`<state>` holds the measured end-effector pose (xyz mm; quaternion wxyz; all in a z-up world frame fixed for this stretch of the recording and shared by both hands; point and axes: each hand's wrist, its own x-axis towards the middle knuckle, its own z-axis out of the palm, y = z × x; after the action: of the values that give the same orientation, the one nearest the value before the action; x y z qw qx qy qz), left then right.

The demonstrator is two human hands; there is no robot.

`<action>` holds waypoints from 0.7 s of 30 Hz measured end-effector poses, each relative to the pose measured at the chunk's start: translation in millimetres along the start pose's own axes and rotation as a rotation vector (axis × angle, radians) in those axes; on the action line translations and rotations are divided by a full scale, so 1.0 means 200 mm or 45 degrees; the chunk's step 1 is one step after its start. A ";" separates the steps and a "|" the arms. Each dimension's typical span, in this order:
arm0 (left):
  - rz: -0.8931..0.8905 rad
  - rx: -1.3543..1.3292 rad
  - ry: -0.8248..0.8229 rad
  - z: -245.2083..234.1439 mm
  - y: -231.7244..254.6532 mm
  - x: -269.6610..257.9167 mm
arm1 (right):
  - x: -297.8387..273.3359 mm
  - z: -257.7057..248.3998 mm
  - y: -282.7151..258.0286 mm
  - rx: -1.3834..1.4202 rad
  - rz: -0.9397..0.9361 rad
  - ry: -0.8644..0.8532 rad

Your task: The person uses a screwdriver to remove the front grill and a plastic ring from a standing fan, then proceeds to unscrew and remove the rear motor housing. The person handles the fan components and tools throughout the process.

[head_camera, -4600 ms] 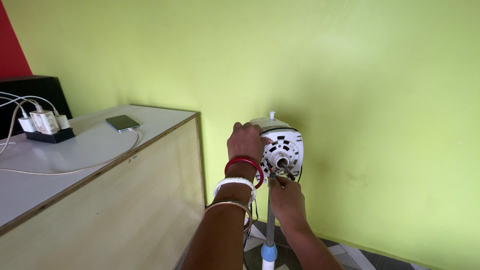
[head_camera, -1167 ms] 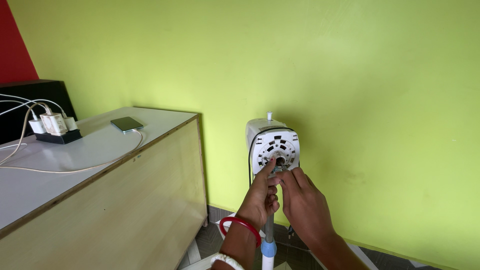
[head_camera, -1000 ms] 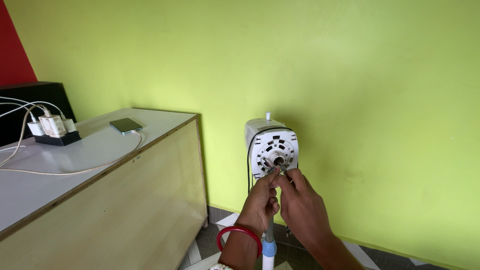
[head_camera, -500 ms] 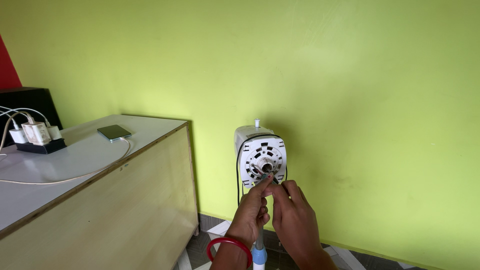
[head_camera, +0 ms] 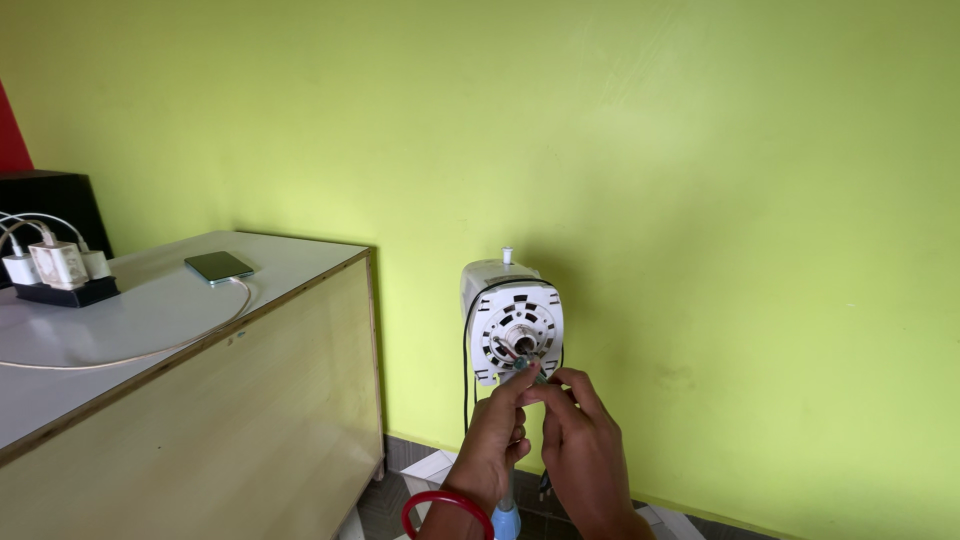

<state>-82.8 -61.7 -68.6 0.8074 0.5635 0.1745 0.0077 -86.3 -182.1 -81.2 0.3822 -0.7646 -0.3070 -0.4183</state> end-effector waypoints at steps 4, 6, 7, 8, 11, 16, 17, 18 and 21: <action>0.065 -0.123 -0.041 0.02 -0.02 0.03 | 0.00 -0.01 -0.02 0.063 0.043 -0.012; 0.129 -0.215 -0.105 0.04 -0.03 0.05 | -0.01 0.00 -0.04 0.089 0.128 -0.021; 0.099 -0.185 -0.065 0.05 -0.04 0.05 | -0.01 -0.01 -0.04 0.136 0.182 0.009; 0.075 -0.149 -0.025 0.06 -0.03 0.05 | -0.01 -0.01 -0.04 0.186 0.234 0.046; 0.031 -0.108 0.015 0.06 -0.02 0.03 | 0.00 0.00 -0.02 0.231 0.204 0.106; 0.013 -0.042 0.004 0.05 -0.01 -0.02 | 0.00 -0.02 0.00 -0.004 -0.063 0.111; 0.029 -0.027 0.004 0.05 -0.01 -0.01 | 0.01 -0.03 -0.01 -0.025 -0.114 0.108; 0.041 -0.012 0.006 0.05 -0.02 -0.01 | 0.00 -0.04 -0.02 -0.044 -0.162 0.101; 0.051 -0.240 -0.117 0.06 -0.05 0.02 | 0.00 -0.04 -0.06 0.099 0.103 0.049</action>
<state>-77.3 -74.9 -75.7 0.8637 0.4882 0.1244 0.0145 -99.6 -181.8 -75.4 0.4339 -0.7529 -0.2844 -0.4050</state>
